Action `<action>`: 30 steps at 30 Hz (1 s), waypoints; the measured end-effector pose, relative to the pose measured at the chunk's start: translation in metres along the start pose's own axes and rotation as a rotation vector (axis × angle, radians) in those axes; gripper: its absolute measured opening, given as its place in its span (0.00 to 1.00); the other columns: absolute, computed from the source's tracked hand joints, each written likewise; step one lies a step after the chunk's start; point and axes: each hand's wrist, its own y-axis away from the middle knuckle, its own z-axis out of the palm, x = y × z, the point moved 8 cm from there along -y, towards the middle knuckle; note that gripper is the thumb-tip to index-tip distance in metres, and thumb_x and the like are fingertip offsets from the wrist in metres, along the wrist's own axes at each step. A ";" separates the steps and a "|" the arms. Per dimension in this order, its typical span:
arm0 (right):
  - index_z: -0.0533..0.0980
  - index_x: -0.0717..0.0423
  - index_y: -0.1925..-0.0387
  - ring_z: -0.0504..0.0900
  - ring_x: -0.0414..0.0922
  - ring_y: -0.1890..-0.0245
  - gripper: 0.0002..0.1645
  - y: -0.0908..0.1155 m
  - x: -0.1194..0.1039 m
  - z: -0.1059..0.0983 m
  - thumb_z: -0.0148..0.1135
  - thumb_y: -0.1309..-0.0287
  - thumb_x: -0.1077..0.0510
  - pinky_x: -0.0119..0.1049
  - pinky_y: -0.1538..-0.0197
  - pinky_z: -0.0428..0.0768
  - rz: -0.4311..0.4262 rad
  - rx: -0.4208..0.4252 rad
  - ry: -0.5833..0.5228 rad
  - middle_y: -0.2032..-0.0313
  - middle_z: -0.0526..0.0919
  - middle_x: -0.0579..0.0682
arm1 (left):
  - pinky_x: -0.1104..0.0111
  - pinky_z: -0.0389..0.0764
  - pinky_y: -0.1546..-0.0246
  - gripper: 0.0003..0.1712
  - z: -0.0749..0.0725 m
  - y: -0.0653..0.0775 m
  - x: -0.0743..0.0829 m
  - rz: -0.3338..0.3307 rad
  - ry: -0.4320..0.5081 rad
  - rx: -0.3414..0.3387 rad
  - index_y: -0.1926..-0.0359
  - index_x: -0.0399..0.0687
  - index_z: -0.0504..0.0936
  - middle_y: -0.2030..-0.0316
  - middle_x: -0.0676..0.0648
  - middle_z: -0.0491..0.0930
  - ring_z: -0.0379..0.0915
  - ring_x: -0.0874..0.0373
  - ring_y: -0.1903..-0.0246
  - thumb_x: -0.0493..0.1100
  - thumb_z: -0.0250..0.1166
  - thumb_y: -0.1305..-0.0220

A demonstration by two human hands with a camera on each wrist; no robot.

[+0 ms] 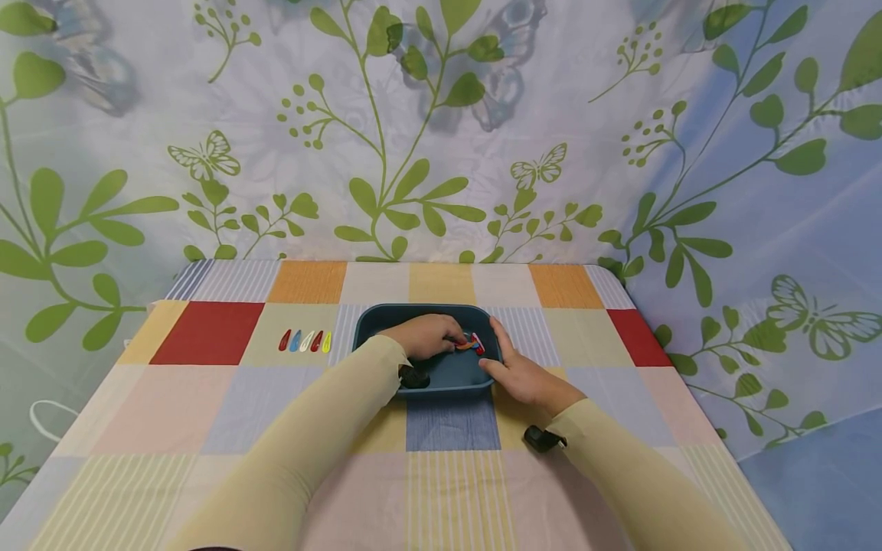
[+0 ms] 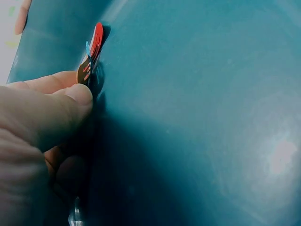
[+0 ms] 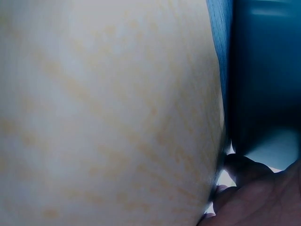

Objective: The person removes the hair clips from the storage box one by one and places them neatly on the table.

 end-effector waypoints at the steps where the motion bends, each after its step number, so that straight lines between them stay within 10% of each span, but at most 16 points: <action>1: 0.22 0.36 0.17 0.52 0.65 0.18 0.52 0.000 0.000 0.000 0.46 0.20 0.42 0.66 0.20 0.52 0.001 0.000 -0.002 0.15 0.39 0.61 | 0.59 0.71 0.26 0.17 0.000 0.000 0.000 0.001 -0.001 0.002 0.38 0.50 0.86 0.39 0.49 0.83 0.75 0.55 0.33 0.41 0.62 0.22; 13: 0.22 0.38 0.17 0.51 0.67 0.18 0.51 0.001 0.002 0.002 0.44 0.19 0.42 0.67 0.21 0.53 -0.001 -0.007 -0.003 0.16 0.37 0.62 | 0.59 0.74 0.29 0.15 -0.001 0.000 -0.006 -0.038 0.069 0.070 0.41 0.53 0.89 0.41 0.51 0.86 0.78 0.56 0.36 0.43 0.61 0.21; 23: 0.22 0.37 0.17 0.50 0.64 0.17 0.52 0.001 0.000 0.002 0.46 0.20 0.42 0.66 0.19 0.50 0.004 -0.006 -0.026 0.15 0.38 0.61 | 0.64 0.79 0.51 0.09 -0.005 0.001 -0.017 -0.124 0.270 0.147 0.51 0.54 0.85 0.63 0.54 0.85 0.78 0.62 0.63 0.47 0.58 0.19; 30: 0.23 0.38 0.16 0.49 0.65 0.18 0.52 0.001 0.000 0.001 0.46 0.20 0.43 0.66 0.19 0.50 -0.006 0.002 -0.020 0.15 0.38 0.61 | 0.66 0.81 0.53 0.08 -0.008 0.002 -0.014 -0.118 0.359 0.173 0.55 0.50 0.82 0.55 0.51 0.89 0.83 0.62 0.60 0.44 0.57 0.18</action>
